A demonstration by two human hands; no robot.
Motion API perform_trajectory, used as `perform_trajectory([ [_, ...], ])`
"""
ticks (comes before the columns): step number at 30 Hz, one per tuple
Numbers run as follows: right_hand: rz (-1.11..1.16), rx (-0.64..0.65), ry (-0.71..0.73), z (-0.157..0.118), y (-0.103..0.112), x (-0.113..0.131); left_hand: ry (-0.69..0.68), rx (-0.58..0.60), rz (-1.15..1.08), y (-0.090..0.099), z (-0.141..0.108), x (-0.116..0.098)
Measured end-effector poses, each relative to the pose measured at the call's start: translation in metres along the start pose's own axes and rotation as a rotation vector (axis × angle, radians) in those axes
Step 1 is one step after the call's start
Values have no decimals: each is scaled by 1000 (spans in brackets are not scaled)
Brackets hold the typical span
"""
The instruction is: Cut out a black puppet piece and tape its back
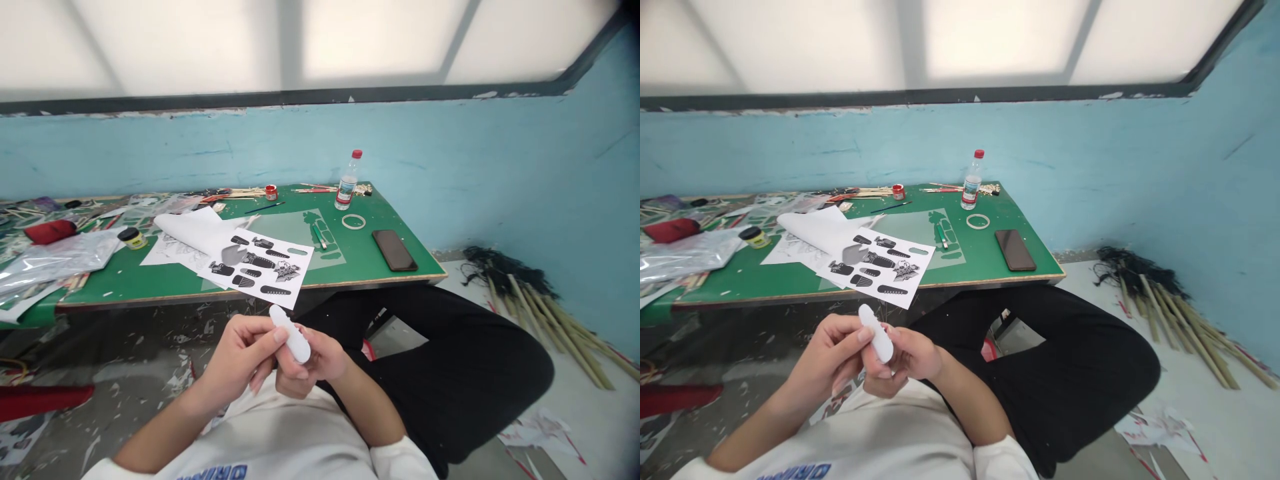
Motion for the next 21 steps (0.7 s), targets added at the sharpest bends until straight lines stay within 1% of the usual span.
perform_trajectory([
  [2,1,19,17,0,0,0,-5,-14,3,0,1,-1],
  [3,-13,10,14,0,2,-1,-8,-26,8,1,1,-1],
  [8,-162,-169,-20,-1,18,-3,-39,-94,59,8,2,1],
  [11,-207,-215,-2,-3,23,0,-66,-112,102,12,1,1],
  [18,-262,-247,49,-5,23,10,-127,-124,173,9,-1,-11],
  [21,-271,-235,40,-5,23,9,-142,-109,191,5,0,-16],
])
Point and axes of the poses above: each hand's wrist, its own z-axis towards the middle knuckle, its own y-axis out of the back of the hand, x = y × z, the point moved 6 cm from there along z, towards the middle knuckle, and after that the axes turned 5 degrees about -x, right-handed, at the moved point
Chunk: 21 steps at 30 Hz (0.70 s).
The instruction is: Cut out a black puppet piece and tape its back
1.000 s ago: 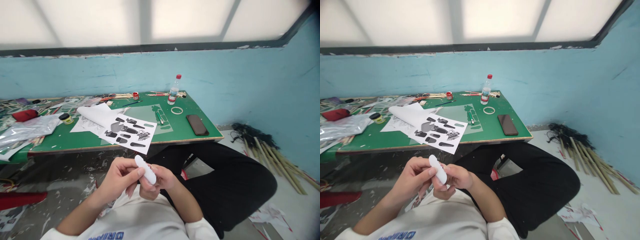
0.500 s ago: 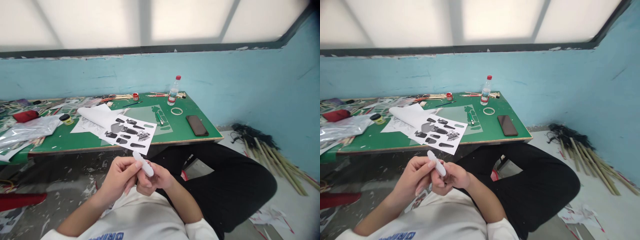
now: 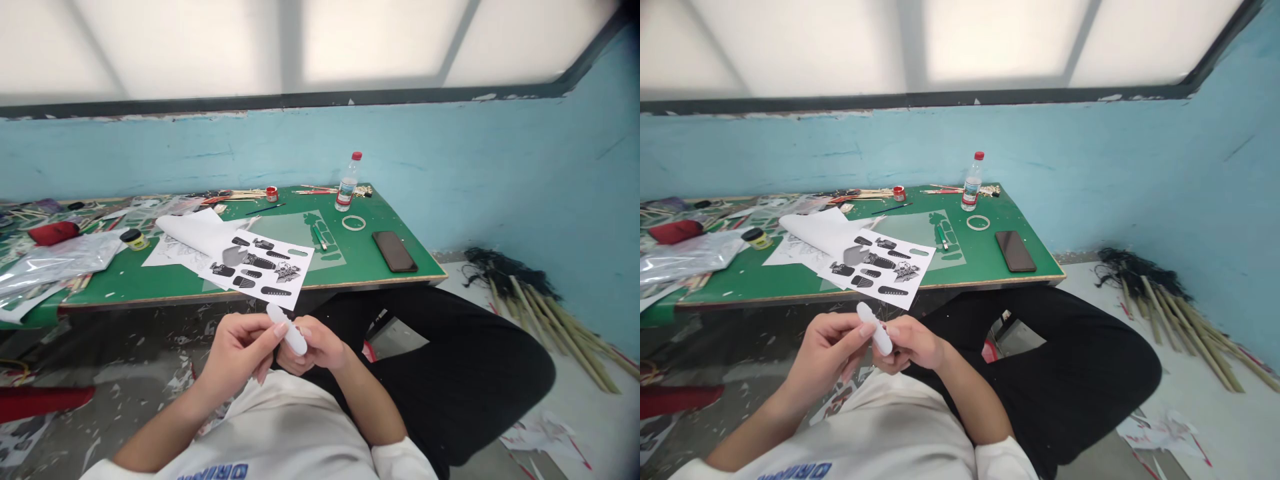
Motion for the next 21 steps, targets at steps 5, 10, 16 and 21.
perform_trajectory([
  [5,-31,0,-41,0,2,-7,-17,15,13,-1,1,-4],
  [10,-101,-25,-66,-2,5,-6,-29,14,32,0,0,-4],
  [16,-269,-52,-58,-4,8,1,-39,-14,56,2,-1,-1],
  [21,-359,-56,-1,-3,8,5,-68,-15,101,2,-1,-5],
])
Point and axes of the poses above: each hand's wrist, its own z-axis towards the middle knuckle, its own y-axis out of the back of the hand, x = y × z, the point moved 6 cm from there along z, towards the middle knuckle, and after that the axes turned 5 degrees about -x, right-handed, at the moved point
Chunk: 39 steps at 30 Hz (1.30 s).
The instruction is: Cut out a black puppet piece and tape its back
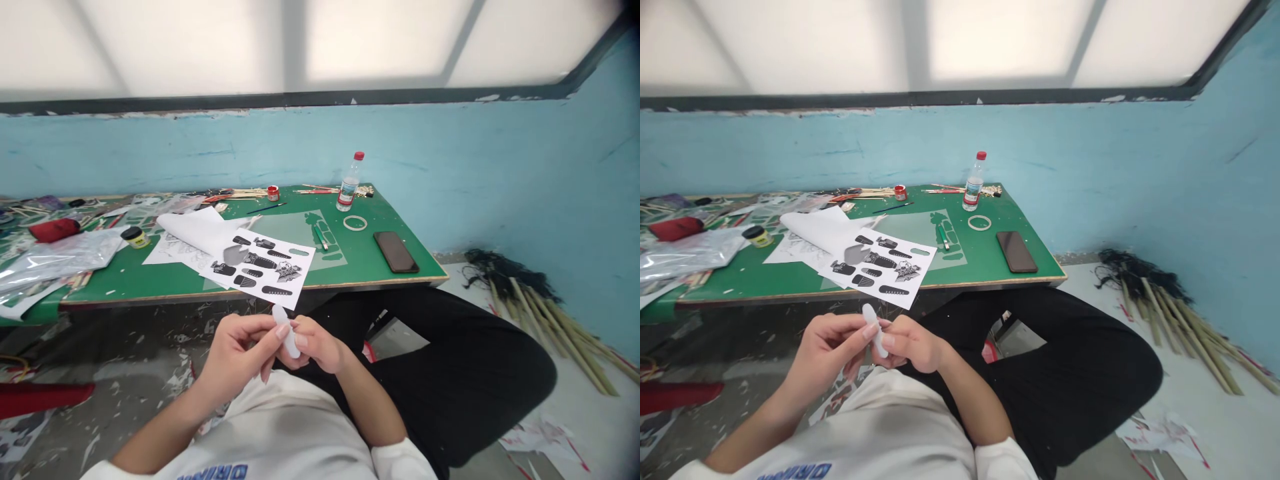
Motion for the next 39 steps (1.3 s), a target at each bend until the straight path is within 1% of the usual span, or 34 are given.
perform_trajectory([
  [7,-87,-34,59,5,2,9,-31,-8,64,2,-1,-4],
  [12,-51,1,31,8,-2,12,-37,-3,64,1,-1,-3],
  [16,-6,4,7,8,-3,7,-28,8,42,0,-2,-1],
  [21,7,-20,9,8,0,1,-21,12,12,2,-4,3],
  [26,-5,-64,49,7,4,3,-1,-50,25,9,-7,8],
  [30,-13,-81,71,6,4,3,13,-72,55,11,-12,10],
  [35,-52,-114,81,6,6,4,39,-69,72,9,-15,9],
  [39,-88,-151,97,4,9,4,56,-34,81,5,-14,8],
])
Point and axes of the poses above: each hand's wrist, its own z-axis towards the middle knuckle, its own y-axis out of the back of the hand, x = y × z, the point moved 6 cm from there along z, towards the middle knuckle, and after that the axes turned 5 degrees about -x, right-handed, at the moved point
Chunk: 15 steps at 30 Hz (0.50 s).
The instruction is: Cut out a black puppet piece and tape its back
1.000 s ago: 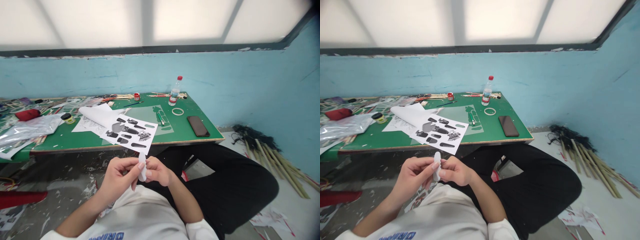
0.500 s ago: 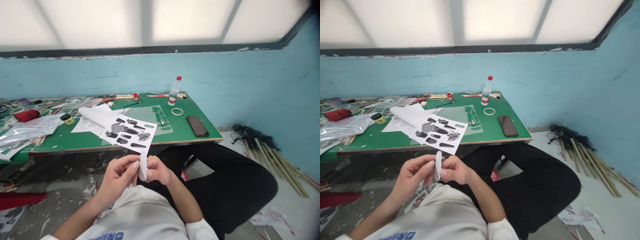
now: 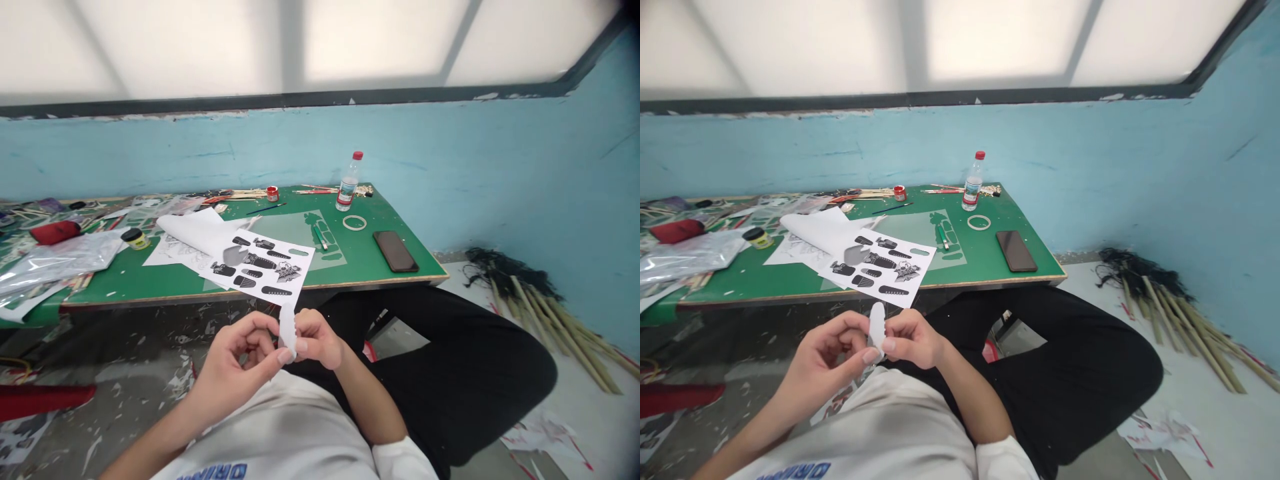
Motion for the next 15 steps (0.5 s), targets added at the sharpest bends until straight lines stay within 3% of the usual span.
perform_trajectory([
  [5,-5,-9,42,-1,1,0,1,38,-8,-1,0,-1],
  [10,18,-16,59,-1,0,3,-3,154,-75,-4,-3,4],
  [15,24,-21,44,0,-1,5,-12,118,-90,-5,-2,9],
])
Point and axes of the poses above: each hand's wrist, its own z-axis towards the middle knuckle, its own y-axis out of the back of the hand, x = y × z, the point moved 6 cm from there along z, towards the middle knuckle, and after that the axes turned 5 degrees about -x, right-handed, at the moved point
